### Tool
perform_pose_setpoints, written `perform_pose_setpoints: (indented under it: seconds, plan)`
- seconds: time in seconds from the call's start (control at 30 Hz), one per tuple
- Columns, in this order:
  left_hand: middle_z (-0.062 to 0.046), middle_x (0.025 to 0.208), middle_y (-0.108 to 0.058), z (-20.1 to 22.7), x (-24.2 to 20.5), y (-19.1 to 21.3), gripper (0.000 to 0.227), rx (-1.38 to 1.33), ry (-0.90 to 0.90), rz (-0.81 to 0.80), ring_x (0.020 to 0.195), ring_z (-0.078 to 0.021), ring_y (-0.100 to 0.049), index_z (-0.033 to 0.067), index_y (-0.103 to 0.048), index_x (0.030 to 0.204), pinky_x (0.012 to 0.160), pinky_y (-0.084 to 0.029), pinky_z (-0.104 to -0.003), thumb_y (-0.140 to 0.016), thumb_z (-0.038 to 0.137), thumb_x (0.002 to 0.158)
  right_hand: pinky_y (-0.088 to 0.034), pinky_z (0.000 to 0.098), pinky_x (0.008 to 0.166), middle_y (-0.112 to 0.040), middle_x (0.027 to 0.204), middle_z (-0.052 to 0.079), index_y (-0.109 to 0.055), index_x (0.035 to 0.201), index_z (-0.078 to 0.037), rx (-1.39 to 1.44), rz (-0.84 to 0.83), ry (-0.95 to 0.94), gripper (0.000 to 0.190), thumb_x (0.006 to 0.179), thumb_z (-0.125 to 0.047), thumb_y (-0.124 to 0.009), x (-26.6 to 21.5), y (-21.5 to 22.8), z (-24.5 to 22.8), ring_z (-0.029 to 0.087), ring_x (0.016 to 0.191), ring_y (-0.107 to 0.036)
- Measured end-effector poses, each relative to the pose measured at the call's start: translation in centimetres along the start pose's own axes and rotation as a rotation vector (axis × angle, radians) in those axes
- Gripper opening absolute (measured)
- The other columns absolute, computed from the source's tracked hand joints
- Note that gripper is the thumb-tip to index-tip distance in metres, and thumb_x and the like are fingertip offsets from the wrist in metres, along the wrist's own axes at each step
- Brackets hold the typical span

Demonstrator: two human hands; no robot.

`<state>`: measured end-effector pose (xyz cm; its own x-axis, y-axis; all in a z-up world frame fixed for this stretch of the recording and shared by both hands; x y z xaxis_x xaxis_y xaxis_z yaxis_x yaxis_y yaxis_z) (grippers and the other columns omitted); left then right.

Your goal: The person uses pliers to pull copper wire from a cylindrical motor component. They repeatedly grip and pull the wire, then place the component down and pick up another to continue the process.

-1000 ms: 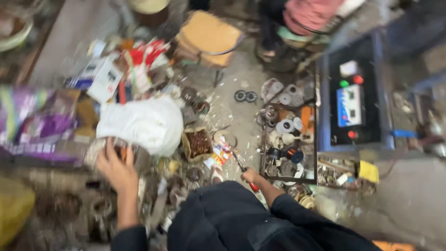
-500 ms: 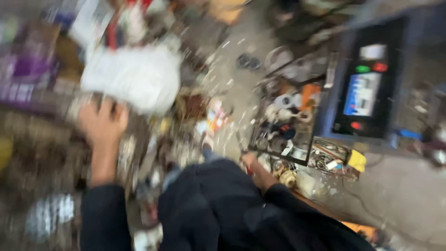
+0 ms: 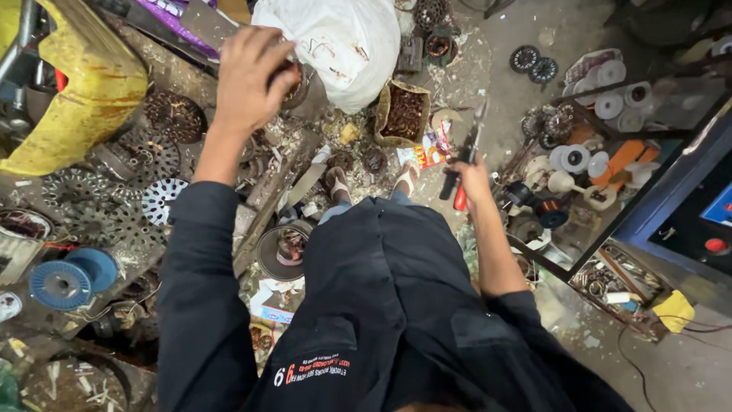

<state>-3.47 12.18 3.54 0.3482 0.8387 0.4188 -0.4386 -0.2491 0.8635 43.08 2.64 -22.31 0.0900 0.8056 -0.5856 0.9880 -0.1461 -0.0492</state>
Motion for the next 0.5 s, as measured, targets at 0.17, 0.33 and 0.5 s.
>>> perform_pose_setpoints:
  seconds: [0.17,0.33,0.5]
  plan:
    - [-0.014,0.107,-0.062,-0.7,0.2,-4.1,0.033,0.001,-0.021,-0.090,0.104,-0.0326,-0.055,0.0051,-0.073,0.103,0.093,-0.044,-0.047,-0.072,0.038,0.105,-0.061,0.0415,0.073,-0.067,0.098,0.012,-0.051,0.119,-0.001,0.016,-0.089,-0.136,0.041,0.079,0.004,-0.059,0.2,-4.2,-2.1,0.027,0.082,-0.072]
    - [-0.011,0.095,-0.064,-2.2,-0.4,-5.0,0.029,-0.144,0.203,0.195,0.092,-0.0306,-0.057,0.0007,-0.070,0.089,0.082,-0.048,-0.044,-0.073,0.023,0.108,-0.061,0.0429,0.067,-0.068,0.102,0.015,-0.048,0.120,-0.003,0.019,-0.136,-0.164,0.045,0.078,0.006,-0.059,-2.4,-7.7,-4.1,0.028,0.084,-0.071]
    - [-0.011,0.100,-0.068,-2.7,-0.7,-4.9,0.029,-0.222,0.264,0.165,0.097,-0.0310,-0.062,0.0043,-0.074,0.090,0.087,-0.051,-0.045,-0.067,0.025,0.109,-0.061,0.0438,0.074,-0.069,0.106,0.013,-0.052,0.128,-0.005,0.038,-0.303,-0.141,0.053,0.077,0.009,-0.057,-5.6,-12.1,-6.9,0.026,0.091,-0.071]
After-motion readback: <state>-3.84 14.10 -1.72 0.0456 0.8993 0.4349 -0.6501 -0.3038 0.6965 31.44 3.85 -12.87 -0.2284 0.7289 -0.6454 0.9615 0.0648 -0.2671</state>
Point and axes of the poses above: each hand's wrist, its own x-axis towards the middle knuckle, its own y-axis out of the back of the hand, z = x × y, the point moved 6 cm from there along x, towards the middle knuckle
